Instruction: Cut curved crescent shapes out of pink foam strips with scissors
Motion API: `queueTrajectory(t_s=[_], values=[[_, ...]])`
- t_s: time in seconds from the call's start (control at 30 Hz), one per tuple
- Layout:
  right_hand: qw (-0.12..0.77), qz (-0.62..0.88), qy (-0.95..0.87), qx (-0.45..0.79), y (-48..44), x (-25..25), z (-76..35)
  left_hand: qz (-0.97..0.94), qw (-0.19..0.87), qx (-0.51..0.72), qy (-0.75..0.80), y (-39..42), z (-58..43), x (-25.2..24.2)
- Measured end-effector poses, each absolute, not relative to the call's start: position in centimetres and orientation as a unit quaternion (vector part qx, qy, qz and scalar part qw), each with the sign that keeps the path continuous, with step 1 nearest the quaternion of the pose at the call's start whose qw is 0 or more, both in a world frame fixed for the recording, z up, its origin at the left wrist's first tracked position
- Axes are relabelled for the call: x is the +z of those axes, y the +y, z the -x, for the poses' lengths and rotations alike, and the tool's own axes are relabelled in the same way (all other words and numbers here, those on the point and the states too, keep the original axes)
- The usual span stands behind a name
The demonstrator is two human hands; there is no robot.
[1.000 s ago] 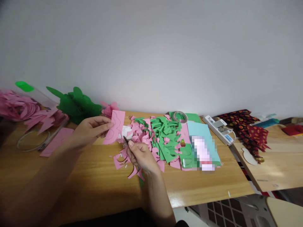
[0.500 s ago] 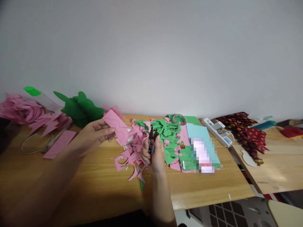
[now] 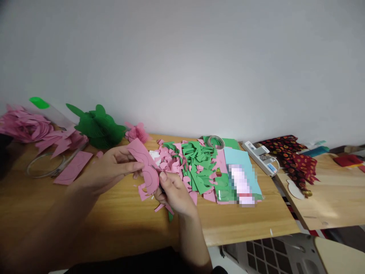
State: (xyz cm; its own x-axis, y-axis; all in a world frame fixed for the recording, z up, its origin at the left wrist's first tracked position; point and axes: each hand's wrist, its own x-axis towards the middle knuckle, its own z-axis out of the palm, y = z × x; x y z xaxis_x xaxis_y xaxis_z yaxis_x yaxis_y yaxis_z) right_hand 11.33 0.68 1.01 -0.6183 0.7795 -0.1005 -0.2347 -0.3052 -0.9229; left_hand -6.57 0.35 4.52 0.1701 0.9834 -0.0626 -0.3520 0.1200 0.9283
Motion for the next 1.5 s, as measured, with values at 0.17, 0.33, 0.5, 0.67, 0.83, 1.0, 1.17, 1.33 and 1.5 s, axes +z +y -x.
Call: queueTrajectory(t_s=[0.17,0.33,0.5,0.67,0.83,1.0,1.17,1.33,1.5], values=[[0.327,0.281,-0.478,0.765,0.5,0.5,-11.3,-0.419,0.646,0.503,0.392,0.0,6.3,4.5],[0.334,0.296,-0.452,0.773,0.6,0.8,-10.7,-0.412,0.626,0.509,0.423,-0.3,5.8,4.7],[0.309,0.303,-0.416,0.8,0.6,1.4,-10.2,-0.419,0.61,0.503,0.447,-0.6,5.4,4.9],[0.303,0.294,-0.384,0.821,0.6,1.3,-10.2,-0.412,0.603,0.504,0.46,-0.6,5.3,4.8],[0.3,0.31,-0.38,0.818,0.8,1.1,-10.3,-0.426,0.593,0.496,0.47,-0.4,5.4,4.8],[0.299,0.312,-0.382,0.817,0.9,1.1,-10.1,-0.423,0.584,0.491,0.489,-0.4,5.3,5.1],[0.302,0.297,-0.372,0.826,1.0,0.9,-9.6,-0.413,0.576,0.497,0.5,-0.5,5.1,5.2],[0.31,0.304,-0.367,0.823,0.9,0.7,-9.6,-0.403,0.583,0.501,0.496,-0.5,5.0,5.1],[0.313,0.291,-0.372,0.824,0.9,0.6,-9.8,-0.398,0.583,0.504,0.497,-0.5,4.8,5.1]])
